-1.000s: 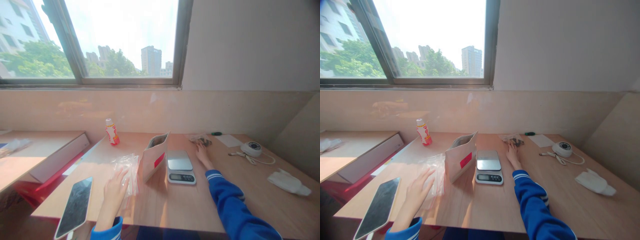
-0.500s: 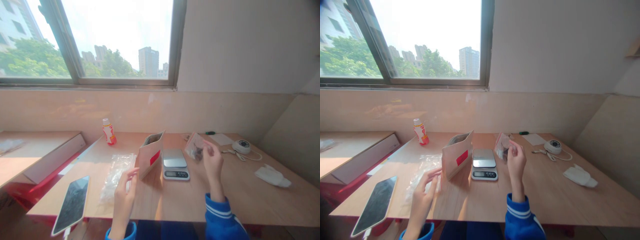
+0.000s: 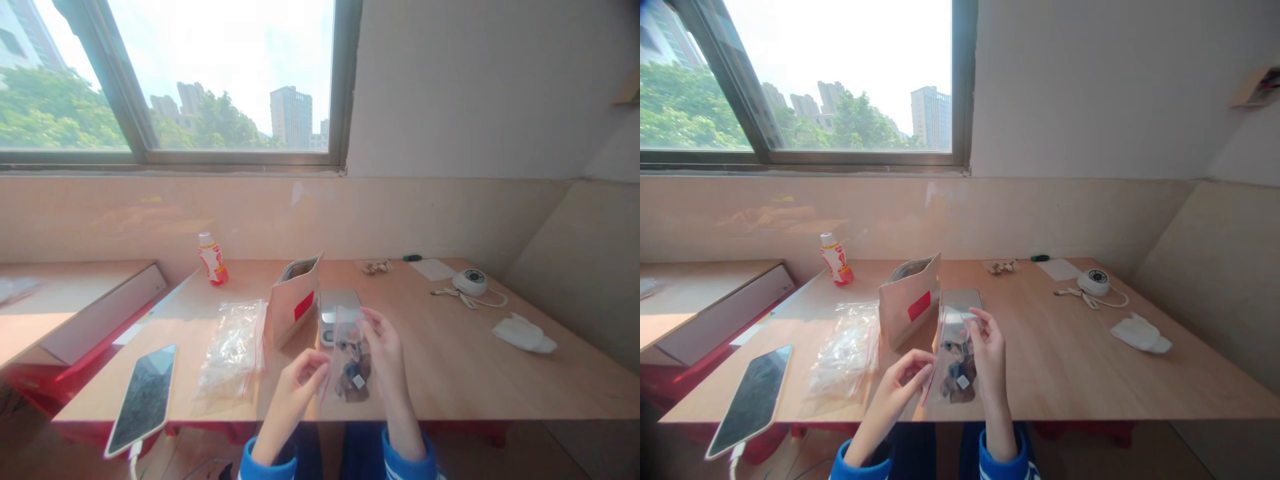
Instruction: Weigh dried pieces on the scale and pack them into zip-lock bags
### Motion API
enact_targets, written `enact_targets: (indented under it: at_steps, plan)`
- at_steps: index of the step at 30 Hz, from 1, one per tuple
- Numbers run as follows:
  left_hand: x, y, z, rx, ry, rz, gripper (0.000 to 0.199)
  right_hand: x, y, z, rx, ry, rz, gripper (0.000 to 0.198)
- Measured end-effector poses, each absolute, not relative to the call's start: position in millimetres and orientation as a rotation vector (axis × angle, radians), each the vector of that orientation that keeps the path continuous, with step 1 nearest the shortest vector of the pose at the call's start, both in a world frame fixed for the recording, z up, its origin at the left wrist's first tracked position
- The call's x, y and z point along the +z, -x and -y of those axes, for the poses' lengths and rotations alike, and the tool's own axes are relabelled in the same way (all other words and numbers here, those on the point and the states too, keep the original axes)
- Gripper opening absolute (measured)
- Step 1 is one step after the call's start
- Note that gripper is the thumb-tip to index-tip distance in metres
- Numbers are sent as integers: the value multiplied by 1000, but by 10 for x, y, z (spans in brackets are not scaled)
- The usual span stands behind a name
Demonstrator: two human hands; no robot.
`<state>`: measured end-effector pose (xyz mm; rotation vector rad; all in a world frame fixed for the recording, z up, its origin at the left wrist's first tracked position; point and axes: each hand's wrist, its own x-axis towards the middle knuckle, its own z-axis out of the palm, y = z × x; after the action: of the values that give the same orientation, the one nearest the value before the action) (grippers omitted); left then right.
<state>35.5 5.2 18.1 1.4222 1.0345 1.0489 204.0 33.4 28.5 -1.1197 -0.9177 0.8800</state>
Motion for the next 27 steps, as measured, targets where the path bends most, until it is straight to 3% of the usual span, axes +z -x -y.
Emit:
enact_targets:
  at_steps: [4,10,17,27]
  plan:
    - [219,-339,-18,1033,-1400,-992,26,201,-1868,-340,903,1120,987,36]
    - [266,-308,19,1064,-1237,-963,32,224,-1776,-251,560,1379,999,28]
    - [227,-452,-35,1226,-1067,-1001,36,424,-1788,-34,1058,1258,1542,26]
    - [177,-498,-39,1296,-1171,-1061,36,527,-1758,-41,972,1318,1579,18]
